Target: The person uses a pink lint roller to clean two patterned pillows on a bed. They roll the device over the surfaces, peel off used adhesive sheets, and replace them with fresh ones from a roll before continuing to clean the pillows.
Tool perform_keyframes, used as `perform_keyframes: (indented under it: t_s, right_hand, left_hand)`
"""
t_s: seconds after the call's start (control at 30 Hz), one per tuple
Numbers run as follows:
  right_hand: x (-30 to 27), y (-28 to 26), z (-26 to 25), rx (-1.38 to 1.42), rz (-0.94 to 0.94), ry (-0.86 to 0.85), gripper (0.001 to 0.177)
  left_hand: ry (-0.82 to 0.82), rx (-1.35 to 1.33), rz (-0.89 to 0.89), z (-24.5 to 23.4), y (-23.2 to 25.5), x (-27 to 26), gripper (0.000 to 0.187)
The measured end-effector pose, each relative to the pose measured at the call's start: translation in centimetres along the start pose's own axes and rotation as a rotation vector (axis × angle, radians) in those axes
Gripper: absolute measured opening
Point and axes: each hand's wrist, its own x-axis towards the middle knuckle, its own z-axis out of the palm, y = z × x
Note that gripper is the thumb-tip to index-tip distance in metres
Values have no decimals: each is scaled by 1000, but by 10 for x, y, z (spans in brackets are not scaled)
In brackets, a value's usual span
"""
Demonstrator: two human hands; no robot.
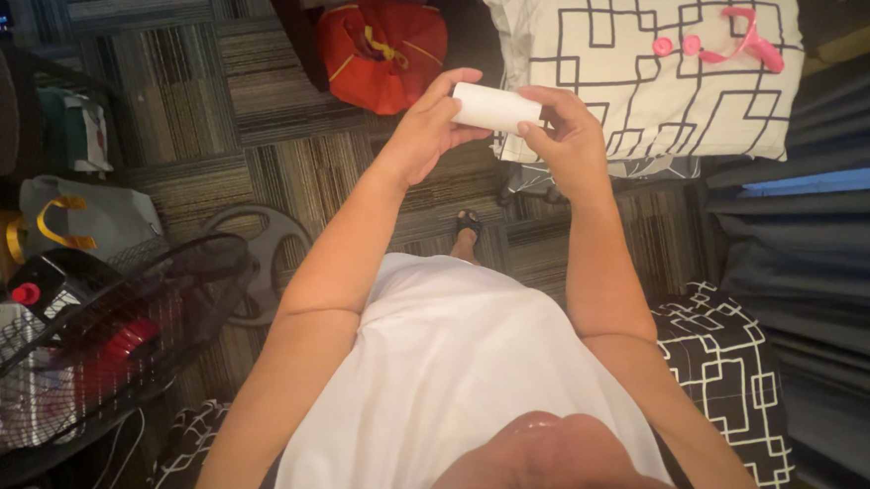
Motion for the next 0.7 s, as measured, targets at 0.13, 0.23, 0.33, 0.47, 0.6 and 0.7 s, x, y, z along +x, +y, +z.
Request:
perform_keyframes:
  t_s: [0.13, 0.23, 0.33, 0.47, 0.6, 0.7]
  right_hand:
    - [-7, -1, -5, -25, 9, 30, 40]
    - [-13, 1, -11, -35, 42, 60, 41]
    - [-17, 6, -18, 21, 56, 83, 40]
    - [-21, 15, -27, 121, 111, 103, 42]
    - [-22, 21, -32, 117, 78, 106, 41]
    - [-21, 23, -37, 100, 35, 103, 41]
  left_hand:
    - [-35, 8, -17, 4, -5, 4, 46]
    - [-82, 0, -18, 6, -7, 6, 49]
    - [-116, -23, -33, 8, -8, 7, 54]
    - [-104, -43, -79, 15, -10, 10, 50]
    - [-28, 72, -95, 22, -16, 16, 41]
    - [-73, 35, -67, 24, -18, 24, 42]
